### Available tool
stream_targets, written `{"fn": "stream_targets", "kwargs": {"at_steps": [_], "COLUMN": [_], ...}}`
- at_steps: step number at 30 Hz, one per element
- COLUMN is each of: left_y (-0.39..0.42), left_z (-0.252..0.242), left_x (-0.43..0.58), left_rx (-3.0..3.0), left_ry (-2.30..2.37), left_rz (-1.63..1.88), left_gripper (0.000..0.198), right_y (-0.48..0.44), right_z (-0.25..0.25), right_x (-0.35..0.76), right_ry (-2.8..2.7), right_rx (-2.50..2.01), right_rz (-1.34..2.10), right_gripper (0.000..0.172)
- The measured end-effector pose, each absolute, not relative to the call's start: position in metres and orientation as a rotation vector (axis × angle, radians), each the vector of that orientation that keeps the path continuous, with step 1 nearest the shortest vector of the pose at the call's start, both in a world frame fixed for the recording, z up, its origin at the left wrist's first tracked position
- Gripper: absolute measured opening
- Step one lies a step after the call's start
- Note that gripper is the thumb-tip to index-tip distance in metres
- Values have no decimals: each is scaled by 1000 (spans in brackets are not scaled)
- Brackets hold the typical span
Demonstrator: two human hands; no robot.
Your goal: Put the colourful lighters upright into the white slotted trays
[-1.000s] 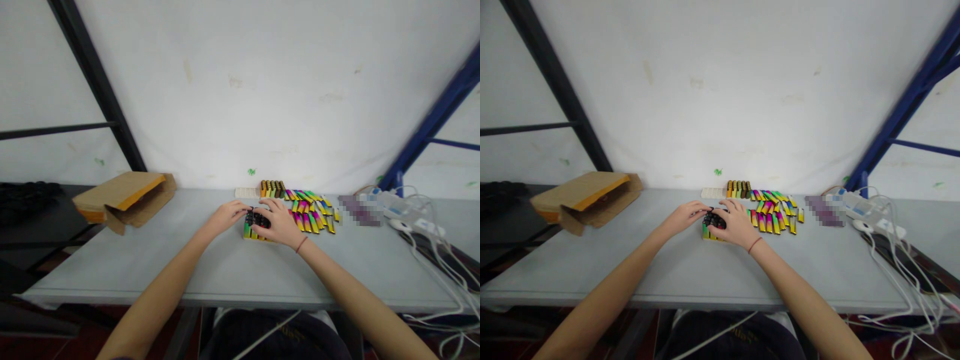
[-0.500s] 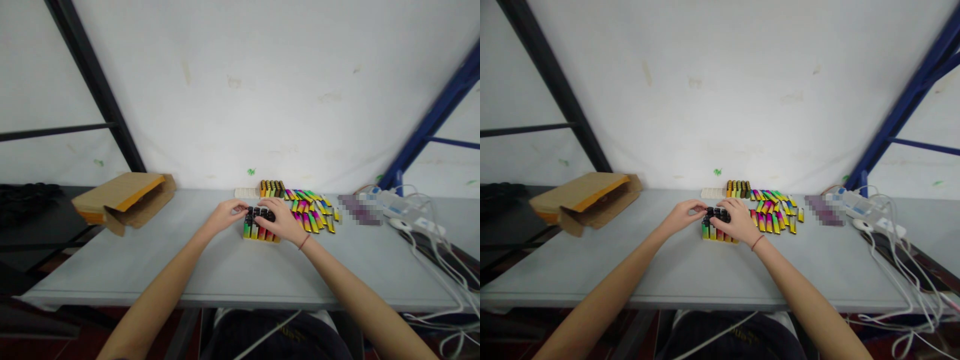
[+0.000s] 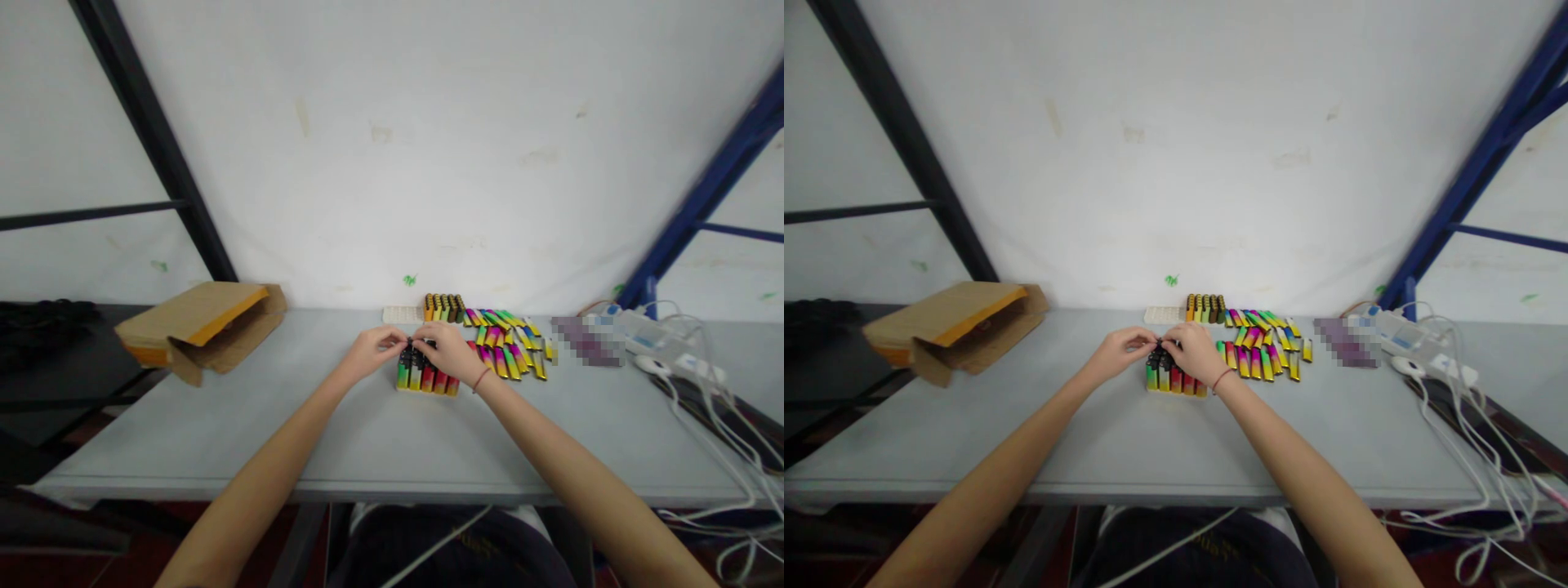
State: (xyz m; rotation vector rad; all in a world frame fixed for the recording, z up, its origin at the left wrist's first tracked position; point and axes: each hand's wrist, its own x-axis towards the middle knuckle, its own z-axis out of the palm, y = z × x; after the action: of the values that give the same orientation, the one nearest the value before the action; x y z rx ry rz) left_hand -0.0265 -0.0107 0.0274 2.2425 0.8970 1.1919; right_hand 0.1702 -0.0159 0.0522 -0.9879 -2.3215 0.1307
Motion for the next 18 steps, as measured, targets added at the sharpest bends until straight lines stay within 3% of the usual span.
{"fn": "stream_targets", "kwargs": {"at_steps": [8,18], "left_y": [-13,18], "left_z": [39,106], "left_x": [-26,-4], "left_rx": [2367,2395], "left_ry": [888,1043], "left_rz": [1406,1561], "left_gripper": [23,19], "right_y": [-14,12], "right_z": [66,106], "right_x": [165,176], "right_ry": [-2133,-1914], "right_rx": [-932,-880], "right_rz": [284,534], "right_gripper": [13,31]}}
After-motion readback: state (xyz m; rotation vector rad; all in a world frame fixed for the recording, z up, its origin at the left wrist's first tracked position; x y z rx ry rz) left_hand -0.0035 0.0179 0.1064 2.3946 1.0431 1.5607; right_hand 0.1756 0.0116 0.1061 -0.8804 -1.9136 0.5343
